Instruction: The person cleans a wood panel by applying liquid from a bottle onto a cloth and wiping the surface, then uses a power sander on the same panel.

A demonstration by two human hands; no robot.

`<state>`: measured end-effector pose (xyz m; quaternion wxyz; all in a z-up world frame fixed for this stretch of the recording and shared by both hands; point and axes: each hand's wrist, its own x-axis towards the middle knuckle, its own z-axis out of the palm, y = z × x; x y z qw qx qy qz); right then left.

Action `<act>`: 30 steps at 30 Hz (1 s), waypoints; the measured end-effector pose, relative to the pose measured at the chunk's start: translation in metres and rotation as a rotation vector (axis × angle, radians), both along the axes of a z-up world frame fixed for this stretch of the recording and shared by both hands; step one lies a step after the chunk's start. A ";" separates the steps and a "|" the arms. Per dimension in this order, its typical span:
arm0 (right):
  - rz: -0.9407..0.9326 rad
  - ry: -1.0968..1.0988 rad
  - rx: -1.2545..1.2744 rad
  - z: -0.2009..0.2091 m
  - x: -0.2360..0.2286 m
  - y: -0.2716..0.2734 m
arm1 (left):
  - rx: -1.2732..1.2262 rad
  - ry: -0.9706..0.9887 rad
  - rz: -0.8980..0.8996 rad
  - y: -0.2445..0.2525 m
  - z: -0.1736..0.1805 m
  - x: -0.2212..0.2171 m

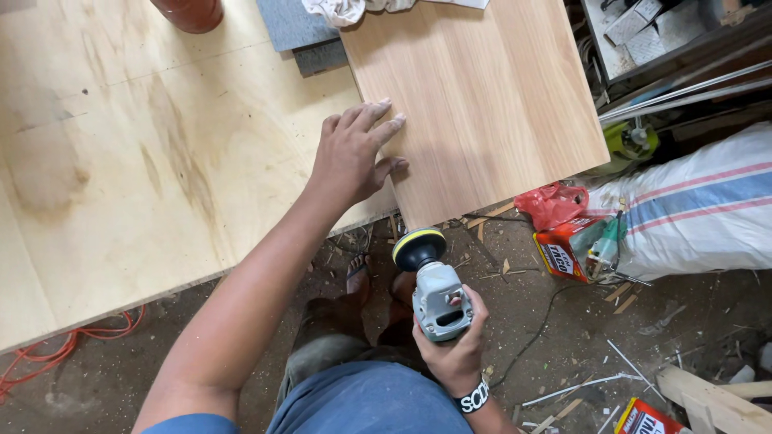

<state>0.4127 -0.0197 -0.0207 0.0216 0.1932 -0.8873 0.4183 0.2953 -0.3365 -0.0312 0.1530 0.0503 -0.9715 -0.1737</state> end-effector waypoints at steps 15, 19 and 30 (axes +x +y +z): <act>-0.008 -0.013 0.032 0.002 -0.010 0.001 | 0.014 -0.043 0.009 0.001 0.005 0.000; -0.031 -0.048 0.018 0.003 -0.020 0.006 | 0.018 -0.033 0.006 0.002 0.010 0.002; -0.062 0.001 0.007 0.005 -0.071 0.037 | 0.006 -0.092 0.002 0.005 0.025 0.004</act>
